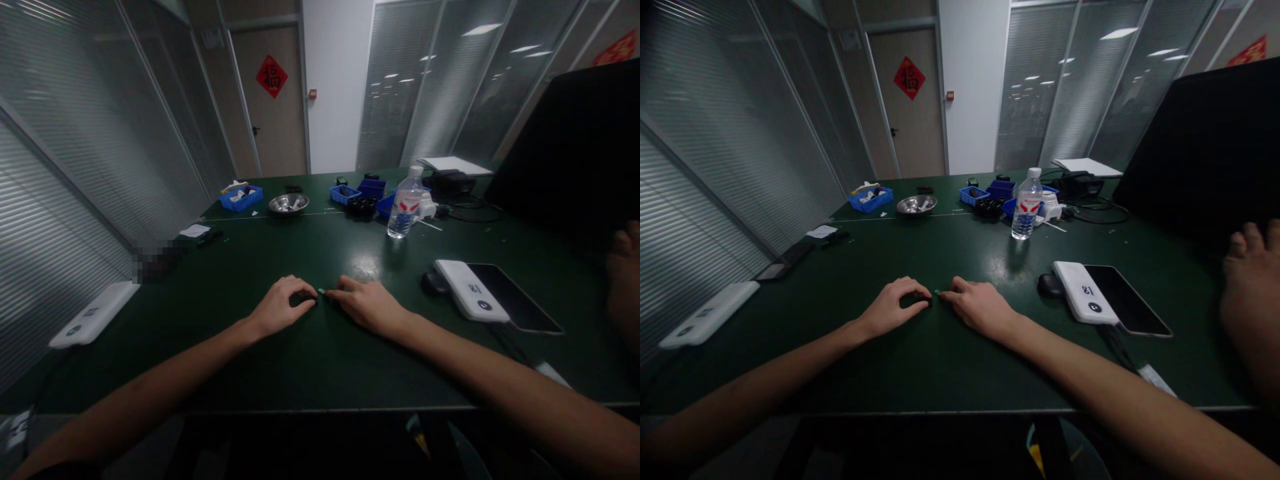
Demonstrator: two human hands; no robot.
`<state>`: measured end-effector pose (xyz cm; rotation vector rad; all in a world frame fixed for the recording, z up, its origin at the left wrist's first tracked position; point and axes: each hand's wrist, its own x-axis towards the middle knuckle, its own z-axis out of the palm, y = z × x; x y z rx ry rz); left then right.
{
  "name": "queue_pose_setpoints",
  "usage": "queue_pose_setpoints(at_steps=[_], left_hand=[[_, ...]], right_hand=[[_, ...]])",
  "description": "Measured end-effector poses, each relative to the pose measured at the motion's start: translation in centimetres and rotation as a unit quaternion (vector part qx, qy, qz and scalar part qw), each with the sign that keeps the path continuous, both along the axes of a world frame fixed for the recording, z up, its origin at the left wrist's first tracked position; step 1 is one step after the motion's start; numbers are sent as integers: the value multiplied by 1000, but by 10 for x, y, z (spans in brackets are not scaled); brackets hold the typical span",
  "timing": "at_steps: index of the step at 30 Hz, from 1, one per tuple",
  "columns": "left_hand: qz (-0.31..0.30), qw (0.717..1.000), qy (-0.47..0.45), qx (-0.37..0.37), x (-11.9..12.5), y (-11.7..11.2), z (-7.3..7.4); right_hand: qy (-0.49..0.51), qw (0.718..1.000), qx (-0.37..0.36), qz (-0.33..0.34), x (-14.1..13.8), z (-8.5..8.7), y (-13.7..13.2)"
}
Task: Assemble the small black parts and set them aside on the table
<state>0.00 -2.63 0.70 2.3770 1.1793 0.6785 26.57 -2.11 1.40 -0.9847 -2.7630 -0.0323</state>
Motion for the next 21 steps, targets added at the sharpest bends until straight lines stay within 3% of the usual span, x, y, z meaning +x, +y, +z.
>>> queue_pose_setpoints(at_steps=[5,12,21], left_hand=[[-11,1000,10,-15,-2,1,4],[-17,999,-8,-44,-4,2,4],[-16,999,-3,-46,-4,3,3]], right_hand=[[-12,1000,-10,-25,0,3,-1],[7,992,-49,-118,2,4,4],[41,988,-73,-128,3,0,5]])
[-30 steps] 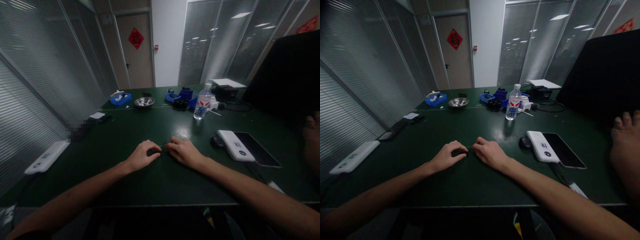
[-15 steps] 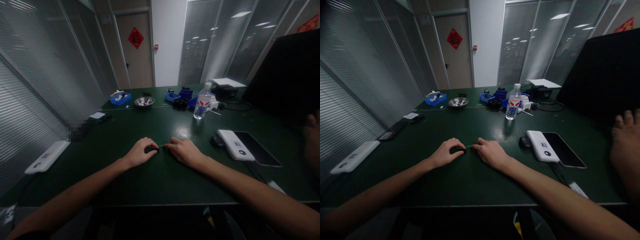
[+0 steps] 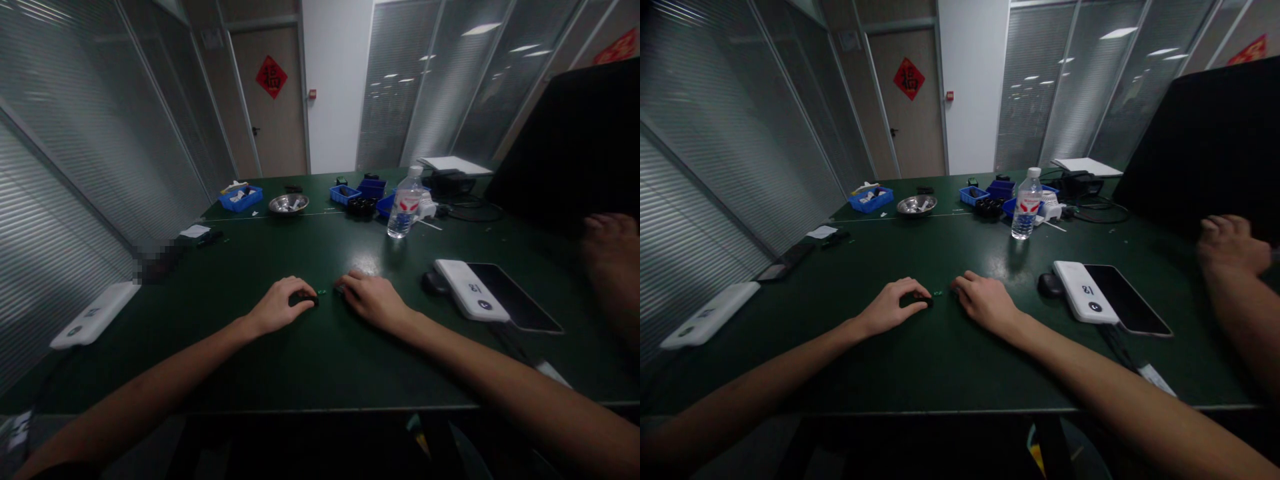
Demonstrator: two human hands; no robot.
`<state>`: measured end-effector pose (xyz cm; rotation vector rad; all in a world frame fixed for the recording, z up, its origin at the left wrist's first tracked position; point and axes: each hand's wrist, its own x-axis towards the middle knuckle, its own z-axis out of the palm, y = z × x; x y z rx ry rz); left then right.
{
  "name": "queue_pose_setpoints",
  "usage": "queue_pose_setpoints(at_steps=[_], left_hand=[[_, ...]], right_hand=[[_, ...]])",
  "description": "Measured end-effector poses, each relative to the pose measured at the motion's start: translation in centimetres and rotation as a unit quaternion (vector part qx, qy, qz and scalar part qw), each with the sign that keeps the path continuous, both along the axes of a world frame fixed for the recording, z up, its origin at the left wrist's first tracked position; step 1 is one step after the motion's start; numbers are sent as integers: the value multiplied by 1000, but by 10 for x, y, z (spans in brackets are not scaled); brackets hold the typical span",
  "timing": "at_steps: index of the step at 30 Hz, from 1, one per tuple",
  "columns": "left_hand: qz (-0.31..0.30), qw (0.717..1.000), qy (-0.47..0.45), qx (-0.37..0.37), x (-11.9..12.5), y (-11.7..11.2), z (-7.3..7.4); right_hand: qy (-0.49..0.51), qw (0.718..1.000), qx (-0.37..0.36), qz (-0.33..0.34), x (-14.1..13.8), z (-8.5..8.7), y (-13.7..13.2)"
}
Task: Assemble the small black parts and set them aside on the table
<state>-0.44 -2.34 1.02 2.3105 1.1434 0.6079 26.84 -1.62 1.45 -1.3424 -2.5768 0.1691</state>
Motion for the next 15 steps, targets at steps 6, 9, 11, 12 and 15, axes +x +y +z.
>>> queue_pose_setpoints(at_steps=[6,9,11,12,15], left_hand=[[-4,1000,-9,3,-1,1,0],[3,1000,-24,-17,0,1,-3],[5,999,-32,-32,4,-1,-3],[3,999,-34,-32,7,-2,-3],[-7,999,-36,11,18,-7,-2]], right_hand=[[11,1000,-1,4,0,2,-1],[11,1000,-8,1,0,4,-2],[12,1000,-11,-1,-1,4,-2],[12,1000,-10,-3,-1,4,-2],[11,1000,-9,-9,-2,3,-2]])
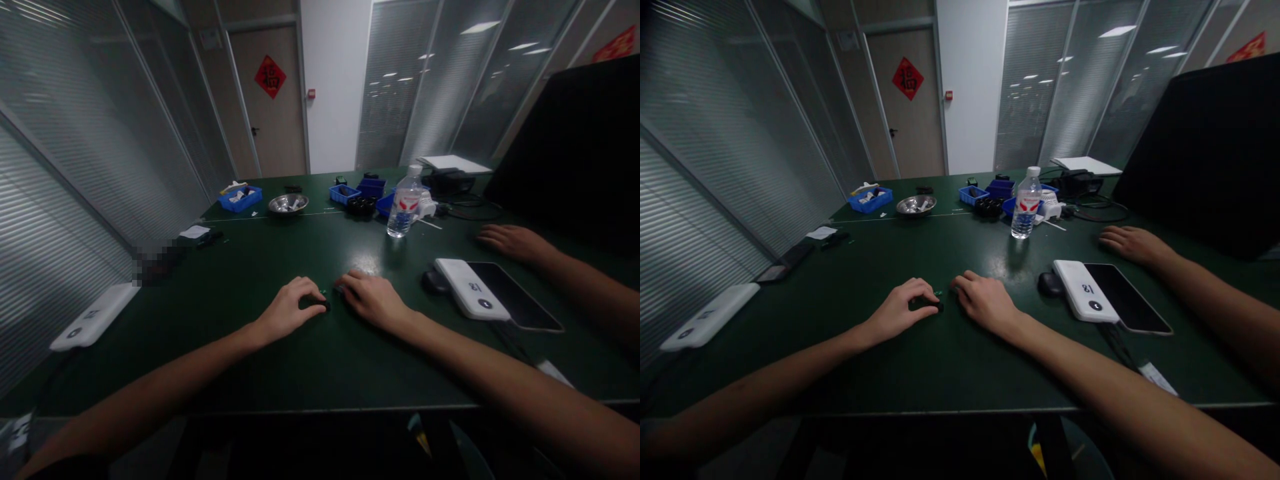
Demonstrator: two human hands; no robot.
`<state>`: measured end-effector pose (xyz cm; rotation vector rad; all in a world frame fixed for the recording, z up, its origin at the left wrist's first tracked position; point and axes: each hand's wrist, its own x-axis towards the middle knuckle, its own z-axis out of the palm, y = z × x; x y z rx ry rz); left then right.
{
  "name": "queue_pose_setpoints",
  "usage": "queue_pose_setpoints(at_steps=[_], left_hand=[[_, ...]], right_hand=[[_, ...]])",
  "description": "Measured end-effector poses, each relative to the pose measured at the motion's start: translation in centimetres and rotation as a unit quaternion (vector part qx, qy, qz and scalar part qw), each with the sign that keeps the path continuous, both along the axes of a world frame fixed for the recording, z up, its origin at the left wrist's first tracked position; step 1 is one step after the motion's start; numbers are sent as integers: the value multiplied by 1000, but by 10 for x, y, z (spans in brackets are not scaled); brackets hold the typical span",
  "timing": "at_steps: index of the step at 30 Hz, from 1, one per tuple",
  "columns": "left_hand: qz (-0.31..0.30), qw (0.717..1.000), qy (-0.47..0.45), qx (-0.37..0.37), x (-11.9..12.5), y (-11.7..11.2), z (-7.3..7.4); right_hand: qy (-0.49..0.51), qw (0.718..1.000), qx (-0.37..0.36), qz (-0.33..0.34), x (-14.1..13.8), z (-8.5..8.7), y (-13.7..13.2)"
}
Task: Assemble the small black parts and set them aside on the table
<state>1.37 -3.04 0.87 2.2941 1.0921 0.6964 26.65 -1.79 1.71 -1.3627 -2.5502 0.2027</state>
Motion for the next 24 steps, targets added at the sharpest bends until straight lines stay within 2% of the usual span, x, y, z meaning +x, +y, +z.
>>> queue_pose_setpoints(at_steps=[3,6,11,15,17,19,22,24], left_hand=[[1,999,7,33,5,0,1],[2,999,40,22,2,4,1],[-21,995,86,39,-9,11,3],[-18,997,77,12,-27,18,5],[12,997,70,-14,-48,26,5],[70,994,74,-28,-80,39,4],[178,979,95,-1,-143,62,-1],[230,966,115,30,-187,77,-5]], right_hand=[[0,1000,-2,0,-1,1,0],[-3,1000,-11,-1,-1,3,0],[-2,1000,-11,0,0,4,-1],[7,1000,-9,8,2,0,0],[9,1000,-8,9,3,-2,2],[13,1000,-5,11,3,-3,2],[16,1000,-1,12,3,-2,2],[16,1000,-3,12,2,-1,1]])
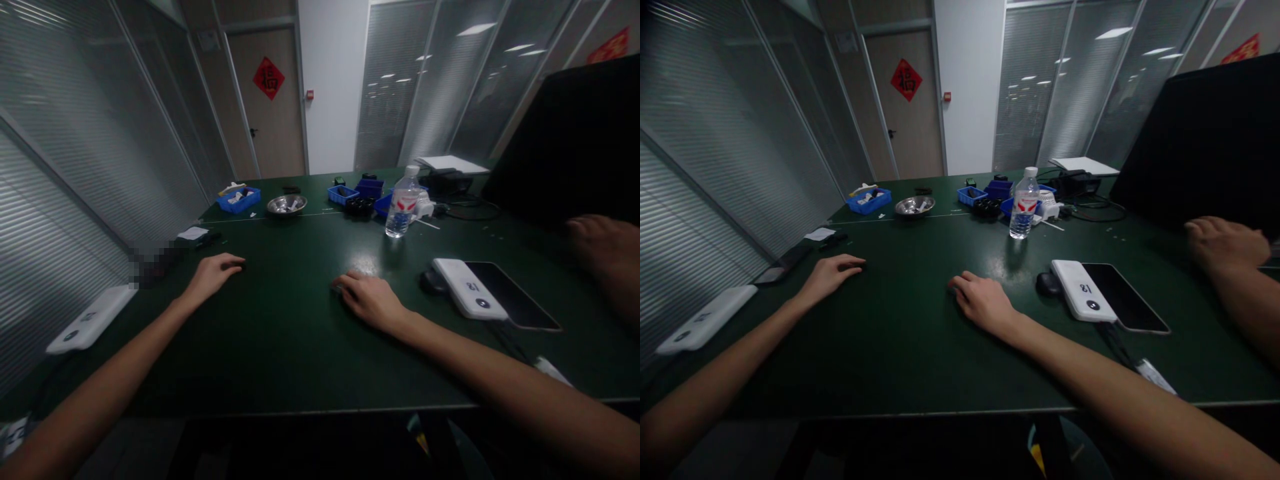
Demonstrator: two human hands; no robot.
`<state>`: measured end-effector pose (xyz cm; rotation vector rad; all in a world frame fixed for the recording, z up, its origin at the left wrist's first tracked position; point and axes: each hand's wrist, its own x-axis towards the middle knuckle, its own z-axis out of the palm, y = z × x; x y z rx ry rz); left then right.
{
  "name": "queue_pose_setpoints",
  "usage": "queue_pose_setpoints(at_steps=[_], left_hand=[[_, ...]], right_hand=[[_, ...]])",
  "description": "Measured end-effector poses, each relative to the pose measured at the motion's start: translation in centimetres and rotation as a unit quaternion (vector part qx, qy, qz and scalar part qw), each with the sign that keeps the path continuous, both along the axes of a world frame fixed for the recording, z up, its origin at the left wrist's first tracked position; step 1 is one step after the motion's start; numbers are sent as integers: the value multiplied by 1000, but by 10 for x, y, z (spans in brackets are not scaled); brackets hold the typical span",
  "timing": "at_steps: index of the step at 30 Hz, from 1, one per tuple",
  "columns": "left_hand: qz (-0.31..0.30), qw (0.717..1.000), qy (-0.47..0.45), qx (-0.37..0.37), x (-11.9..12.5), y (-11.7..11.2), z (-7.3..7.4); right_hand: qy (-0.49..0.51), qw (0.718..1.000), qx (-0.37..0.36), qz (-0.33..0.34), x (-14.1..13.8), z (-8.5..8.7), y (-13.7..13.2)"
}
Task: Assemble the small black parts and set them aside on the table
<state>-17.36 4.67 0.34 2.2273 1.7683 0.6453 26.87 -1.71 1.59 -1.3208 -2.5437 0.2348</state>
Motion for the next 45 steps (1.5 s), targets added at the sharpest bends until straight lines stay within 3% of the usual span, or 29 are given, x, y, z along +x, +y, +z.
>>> queue_pose_setpoints(at_steps=[4,7,12,24,45], left_hand=[[110,990,53,68,-69,18,-9],[160,981,75,81,-89,20,-11],[183,975,90,83,-85,15,-9],[165,969,172,66,-83,15,-3],[169,967,167,90,-80,12,-4]], right_hand=[[2,1000,-7,1,0,2,-1],[0,1000,-11,5,0,2,0],[2,1000,-2,4,0,2,0],[-1,1000,-9,1,0,2,0],[15,1000,-5,9,3,0,0]])
